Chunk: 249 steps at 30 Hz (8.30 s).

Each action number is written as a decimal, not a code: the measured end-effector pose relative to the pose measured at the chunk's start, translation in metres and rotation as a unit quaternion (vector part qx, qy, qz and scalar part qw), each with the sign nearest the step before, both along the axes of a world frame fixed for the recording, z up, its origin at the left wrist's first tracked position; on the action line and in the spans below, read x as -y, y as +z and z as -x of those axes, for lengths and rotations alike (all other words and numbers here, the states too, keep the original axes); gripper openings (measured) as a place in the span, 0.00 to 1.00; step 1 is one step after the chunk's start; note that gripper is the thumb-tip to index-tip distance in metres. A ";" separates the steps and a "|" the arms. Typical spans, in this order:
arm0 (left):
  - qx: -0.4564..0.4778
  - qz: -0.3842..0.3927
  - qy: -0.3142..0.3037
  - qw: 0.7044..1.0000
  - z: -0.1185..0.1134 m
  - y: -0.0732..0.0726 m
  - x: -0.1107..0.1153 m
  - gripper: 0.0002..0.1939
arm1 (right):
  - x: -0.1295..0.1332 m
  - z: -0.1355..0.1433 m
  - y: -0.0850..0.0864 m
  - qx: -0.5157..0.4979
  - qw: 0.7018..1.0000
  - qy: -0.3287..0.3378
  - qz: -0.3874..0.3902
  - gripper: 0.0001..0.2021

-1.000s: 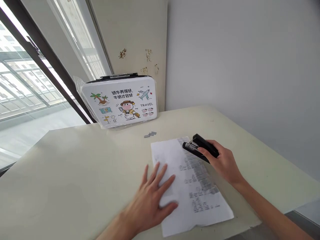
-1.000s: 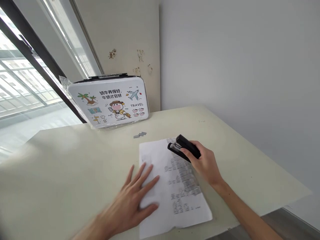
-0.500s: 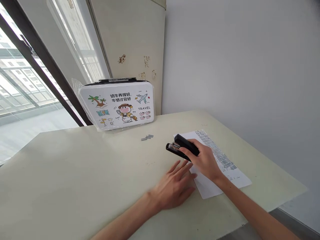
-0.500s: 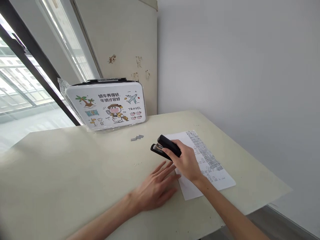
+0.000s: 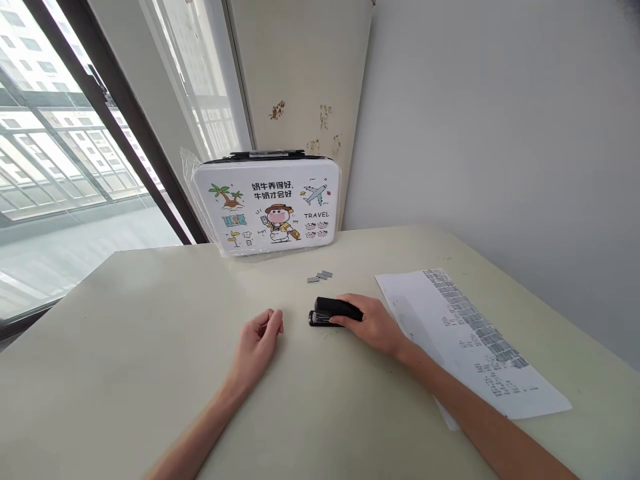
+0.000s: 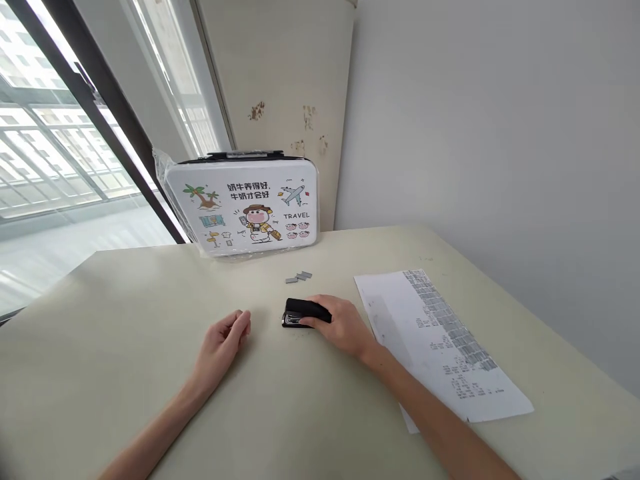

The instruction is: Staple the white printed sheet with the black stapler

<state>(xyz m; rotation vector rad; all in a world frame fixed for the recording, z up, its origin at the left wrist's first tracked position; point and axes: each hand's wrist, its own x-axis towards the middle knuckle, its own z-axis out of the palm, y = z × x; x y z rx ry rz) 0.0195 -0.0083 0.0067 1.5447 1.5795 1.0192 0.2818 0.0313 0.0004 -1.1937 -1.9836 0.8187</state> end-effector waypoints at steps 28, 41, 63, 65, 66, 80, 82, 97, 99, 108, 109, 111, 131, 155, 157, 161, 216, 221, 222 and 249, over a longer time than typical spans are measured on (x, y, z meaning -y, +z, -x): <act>0.086 0.057 0.042 0.994 0.002 -0.002 0.000 0.28 | -0.002 -0.009 -0.035 -0.069 0.983 -0.168 0.039 0.20; 0.093 0.046 0.039 0.994 0.001 -0.003 0.001 0.27 | -0.003 -0.012 -0.035 -0.061 0.983 -0.158 0.065 0.19; 0.086 0.008 0.085 0.993 0.001 -0.004 0.004 0.24 | 0.006 -0.010 -0.017 -0.010 0.998 -0.048 0.026 0.19; 0.097 -0.001 0.074 0.993 0.001 -0.007 0.005 0.23 | 0.008 -0.010 -0.015 0.020 1.000 -0.012 0.007 0.16; 0.111 -0.005 0.073 0.991 0.001 -0.007 0.005 0.21 | 0.009 -0.010 -0.016 0.026 1.000 -0.010 -0.007 0.14; 0.647 0.239 0.030 0.724 -0.015 -0.001 0.007 0.21 | 0.038 0.011 -0.004 0.078 0.909 0.065 -0.404 0.23; 0.659 0.244 0.030 0.711 -0.014 -0.002 0.007 0.22 | 0.039 0.012 -0.002 0.083 0.903 0.071 -0.415 0.23; 0.608 0.224 0.056 0.760 -0.015 -0.002 0.004 0.13 | 0.037 0.010 -0.001 0.055 0.914 0.019 -0.403 0.27; 0.580 0.205 0.061 0.786 -0.014 -0.003 0.005 0.08 | 0.036 0.009 -0.002 0.031 0.926 0.007 -0.377 0.27; 0.163 0.055 0.062 0.983 -0.009 0.005 0.017 0.23 | 0.028 0.009 -0.011 -0.093 0.962 -0.061 -0.248 0.21; 0.133 0.038 0.061 0.989 -0.009 0.007 0.018 0.24 | 0.027 0.010 -0.012 -0.099 0.966 -0.063 -0.232 0.20; 0.098 0.009 0.055 0.994 -0.011 0.009 0.019 0.26 | 0.027 0.010 -0.013 -0.111 0.971 -0.064 -0.202 0.18; 0.100 0.034 -0.057 0.993 -0.028 -0.008 0.033 0.29 | 0.032 0.020 -0.015 -0.170 0.983 -0.059 -0.041 0.11; 0.570 0.172 0.028 0.803 -0.006 -0.004 0.001 0.14 | 0.019 0.008 -0.021 -0.111 0.989 -0.082 0.054 0.18; 0.570 0.185 0.015 0.800 -0.010 -0.004 0.004 0.13 | 0.020 0.008 -0.019 -0.079 0.994 -0.074 -0.011 0.19; 0.588 0.235 -0.028 0.774 -0.021 0.000 0.014 0.19 | 0.032 0.017 -0.002 -0.007 0.976 -0.010 -0.215 0.22; -0.246 -0.180 0.018 0.952 0.058 0.000 0.018 0.11 | 0.089 -0.161 -0.038 0.231 0.952 -0.194 -0.057 0.23; -0.293 -0.158 -0.130 0.934 0.060 -0.009 0.018 0.17 | 0.078 -0.167 -0.037 0.253 0.946 -0.200 -0.039 0.27; -0.302 -0.160 -0.147 0.928 0.060 -0.010 0.017 0.17 | 0.075 -0.171 -0.037 0.261 0.943 -0.203 -0.036 0.27; -0.330 -0.242 -0.158 0.899 0.056 -0.012 0.014 0.19 | 0.089 -0.104 -0.060 0.374 0.909 -0.126 -0.134 0.36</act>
